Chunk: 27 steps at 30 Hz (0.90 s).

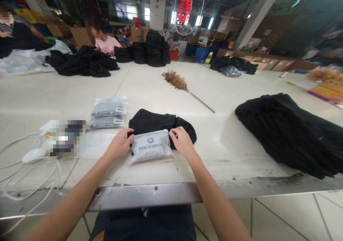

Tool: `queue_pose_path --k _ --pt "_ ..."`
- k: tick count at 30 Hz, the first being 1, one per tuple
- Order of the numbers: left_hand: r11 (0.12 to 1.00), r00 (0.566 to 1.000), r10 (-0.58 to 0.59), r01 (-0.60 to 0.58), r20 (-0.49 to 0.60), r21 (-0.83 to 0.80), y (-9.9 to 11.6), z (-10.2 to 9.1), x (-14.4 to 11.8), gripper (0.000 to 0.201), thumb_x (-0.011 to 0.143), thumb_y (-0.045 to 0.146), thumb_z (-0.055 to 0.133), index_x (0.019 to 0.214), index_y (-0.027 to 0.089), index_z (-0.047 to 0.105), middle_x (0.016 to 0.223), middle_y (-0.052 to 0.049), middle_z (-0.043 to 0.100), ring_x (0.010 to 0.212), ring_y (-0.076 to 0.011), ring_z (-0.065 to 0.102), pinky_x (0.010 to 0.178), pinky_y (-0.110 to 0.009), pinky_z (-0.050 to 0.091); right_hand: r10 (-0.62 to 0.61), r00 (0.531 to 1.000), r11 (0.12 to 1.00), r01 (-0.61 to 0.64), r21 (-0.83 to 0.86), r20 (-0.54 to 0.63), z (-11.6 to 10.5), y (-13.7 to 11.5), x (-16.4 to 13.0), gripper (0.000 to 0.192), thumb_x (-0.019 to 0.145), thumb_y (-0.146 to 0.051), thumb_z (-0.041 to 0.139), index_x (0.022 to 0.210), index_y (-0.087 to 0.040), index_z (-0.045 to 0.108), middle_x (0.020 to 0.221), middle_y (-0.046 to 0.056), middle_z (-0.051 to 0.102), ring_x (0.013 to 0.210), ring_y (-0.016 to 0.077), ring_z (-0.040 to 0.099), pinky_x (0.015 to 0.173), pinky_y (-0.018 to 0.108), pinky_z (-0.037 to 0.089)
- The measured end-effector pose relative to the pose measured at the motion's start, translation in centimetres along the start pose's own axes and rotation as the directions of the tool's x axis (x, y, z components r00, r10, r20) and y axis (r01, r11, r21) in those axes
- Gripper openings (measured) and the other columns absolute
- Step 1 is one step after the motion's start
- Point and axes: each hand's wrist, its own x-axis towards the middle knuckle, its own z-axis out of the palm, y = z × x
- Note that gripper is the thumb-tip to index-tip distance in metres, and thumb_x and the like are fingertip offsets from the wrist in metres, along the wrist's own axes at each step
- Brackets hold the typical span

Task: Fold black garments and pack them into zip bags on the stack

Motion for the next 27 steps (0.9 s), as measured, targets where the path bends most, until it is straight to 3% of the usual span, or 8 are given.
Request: queue_pose_path --k 3,6,9,14,18,24,27 --pt "0.986 0.996 0.084 -0.087 0.028 0.144 1.8 -0.4 1.6 0.029 0.095 0.036 0.047 0.115 0.022 0.063 0.121 -0.009 0.067 0.120 -0.0267 0.055 0.108 -0.046 0.040 0.048 0.989 0.986 -0.025 -0.164 0.137 1.0 0.6 3.3 0.032 0.094 -0.045 0.053 0.104 -0.022 0.072 0.107 0.010 0.064 0.094 0.0233 0.064 0.089 0.039 0.048" --pt "0.979 0.991 0.046 -0.069 0.127 0.191 3.4 0.1 3.3 0.031 0.095 0.038 0.049 0.119 0.022 0.062 0.122 -0.008 0.068 0.117 -0.0274 0.059 0.103 -0.046 0.043 0.056 0.966 0.964 0.014 -0.267 0.253 2.0 0.6 5.0 0.032 0.092 -0.050 0.057 0.096 -0.022 0.073 0.106 0.011 0.062 0.098 0.0260 0.061 0.090 0.042 0.045" --pt "0.982 0.972 0.010 -0.054 0.233 0.183 4.2 1.0 4.5 0.034 0.095 0.040 0.050 0.122 0.022 0.061 0.119 -0.008 0.069 0.111 -0.0263 0.063 0.098 -0.042 0.045 0.065 0.961 0.972 0.000 -0.235 0.269 2.2 0.1 5.2 0.021 0.092 -0.039 0.059 0.089 -0.021 0.070 0.104 0.009 0.061 0.100 0.0252 0.059 0.090 0.042 0.043" --pt "0.996 0.955 0.040 -0.061 0.294 0.062 5.2 1.0 5.4 0.032 0.093 0.039 0.052 0.118 0.023 0.064 0.105 -0.005 0.074 0.095 -0.0225 0.068 0.088 -0.035 0.049 -0.028 0.997 0.992 0.018 0.128 0.074 1.0 -1.0 3.7 0.018 0.092 -0.035 0.055 0.084 -0.020 0.063 0.095 0.005 0.063 0.091 0.0203 0.059 0.086 0.036 0.045" --pt "0.978 0.927 0.210 -0.200 0.311 -0.065 7.5 -0.3 5.1 0.023 0.094 0.030 0.050 0.105 0.022 0.069 0.099 -0.004 0.073 0.092 -0.0201 0.066 0.085 -0.031 0.049 -0.064 0.991 0.915 0.105 0.389 -0.117 0.0 -1.9 1.5 0.020 0.086 -0.040 0.064 0.078 -0.021 0.061 0.087 0.003 0.061 0.083 0.0192 0.058 0.077 0.033 0.047" --pt "0.919 0.882 0.388 -0.346 0.269 -0.189 13.2 -0.2 3.6 0.021 0.097 0.028 0.047 0.099 0.020 0.067 0.100 -0.004 0.070 0.092 -0.0177 0.063 0.083 -0.028 0.046 -0.061 0.967 0.790 0.197 0.580 -0.245 -0.5 -3.0 -1.5 0.021 0.077 -0.033 0.077 0.067 -0.022 0.062 0.077 0.000 0.055 0.074 0.0163 0.054 0.068 0.031 0.043" --pt "0.912 0.863 0.410 -0.392 0.296 -0.121 15.1 0.8 2.5 0.020 0.098 0.024 0.046 0.096 0.020 0.065 0.094 -0.003 0.068 0.087 -0.0168 0.062 0.077 -0.027 0.045 -0.066 0.959 0.764 0.226 0.604 -0.275 -0.5 -3.0 -2.8 0.022 0.076 -0.031 0.079 0.064 -0.022 0.061 0.076 -0.001 0.055 0.073 0.0160 0.054 0.066 0.030 0.043"
